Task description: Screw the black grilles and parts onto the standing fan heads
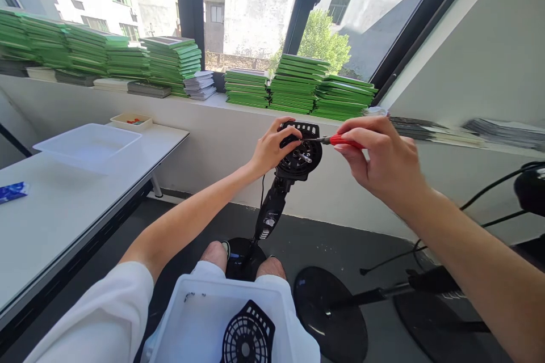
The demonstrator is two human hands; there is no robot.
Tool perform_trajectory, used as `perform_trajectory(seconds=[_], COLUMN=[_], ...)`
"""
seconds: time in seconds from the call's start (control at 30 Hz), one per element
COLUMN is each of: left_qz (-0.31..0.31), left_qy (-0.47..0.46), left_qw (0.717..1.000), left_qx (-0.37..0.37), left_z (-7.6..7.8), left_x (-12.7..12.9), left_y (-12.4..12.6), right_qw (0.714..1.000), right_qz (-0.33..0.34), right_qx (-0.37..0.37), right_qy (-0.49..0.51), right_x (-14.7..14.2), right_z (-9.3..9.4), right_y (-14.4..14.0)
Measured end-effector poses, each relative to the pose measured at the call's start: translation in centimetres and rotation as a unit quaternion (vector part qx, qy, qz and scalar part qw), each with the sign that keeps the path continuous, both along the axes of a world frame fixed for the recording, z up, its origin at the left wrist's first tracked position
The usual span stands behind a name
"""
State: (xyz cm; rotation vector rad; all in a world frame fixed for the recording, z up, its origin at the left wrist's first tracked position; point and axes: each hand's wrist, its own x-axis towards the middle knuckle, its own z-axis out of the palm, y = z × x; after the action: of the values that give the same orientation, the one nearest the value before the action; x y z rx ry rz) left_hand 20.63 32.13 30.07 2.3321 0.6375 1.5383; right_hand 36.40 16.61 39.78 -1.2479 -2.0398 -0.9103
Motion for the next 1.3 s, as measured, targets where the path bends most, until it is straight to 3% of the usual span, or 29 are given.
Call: perform_trajectory(seconds=[0.13, 0.33, 0.47, 0.6, 0.7, 0.77, 0.87, 1.0, 1.13, 1.3], left_qz=[0.005, 0.002, -0.004, -0.012, -0.013, -0.007, -0.002, -0.006, -0.021, -0.047], left_qy=[0.005, -0.01, -0.015, -0.022, -0.027, -0.025, -0.022, -0.039, -0.045, -0.023], left_qw=[1.0, 1.0, 1.0, 1.0, 1.0, 1.0, 1.0, 0.999, 0.998, 0.996], left_qx=[-0.001, -0.008, -0.01, -0.008, -0.003, 0.005, 0.022, 0.037, 0.048, 0.069], left_z=[0.0, -0.2, -0.3, -0.5, -0.6, -0.7, -0.9, -1.4, -2.0, -2.3], left_x=[0.0, 0.3, 0.3, 0.1, 0.1, 0.2, 0.5, 0.5, 0.5, 0.3], left_y=[0.1, 0.2, 0.2, 0.3, 0.4, 0.5, 0.7, 1.1, 1.9, 2.7], right_qw=[0.999, 0.983, 0.972, 0.968, 0.975, 0.967, 0.932, 0.895, 0.895, 0.891], right_qz=[-0.008, -0.143, -0.18, -0.216, -0.18, -0.199, -0.291, -0.309, -0.332, -0.322], right_qx=[0.006, 0.005, -0.016, -0.007, -0.079, -0.109, -0.124, -0.22, -0.2, -0.239], right_qy=[-0.051, -0.112, -0.153, -0.126, -0.103, -0.115, -0.176, -0.237, -0.22, -0.214], right_x=[-0.2, -2.1, -3.1, -3.3, -3.5, -4.2, -6.1, -8.3, -8.4, -7.9], right_z=[0.4, 2.5, 3.6, 4.2, 4.5, 4.8, 5.5, 6.5, 7.2, 7.7], right_y=[-0.2, -1.5, -2.3, -2.3, -2.0, -2.1, -3.0, -3.8, -3.4, -3.0])
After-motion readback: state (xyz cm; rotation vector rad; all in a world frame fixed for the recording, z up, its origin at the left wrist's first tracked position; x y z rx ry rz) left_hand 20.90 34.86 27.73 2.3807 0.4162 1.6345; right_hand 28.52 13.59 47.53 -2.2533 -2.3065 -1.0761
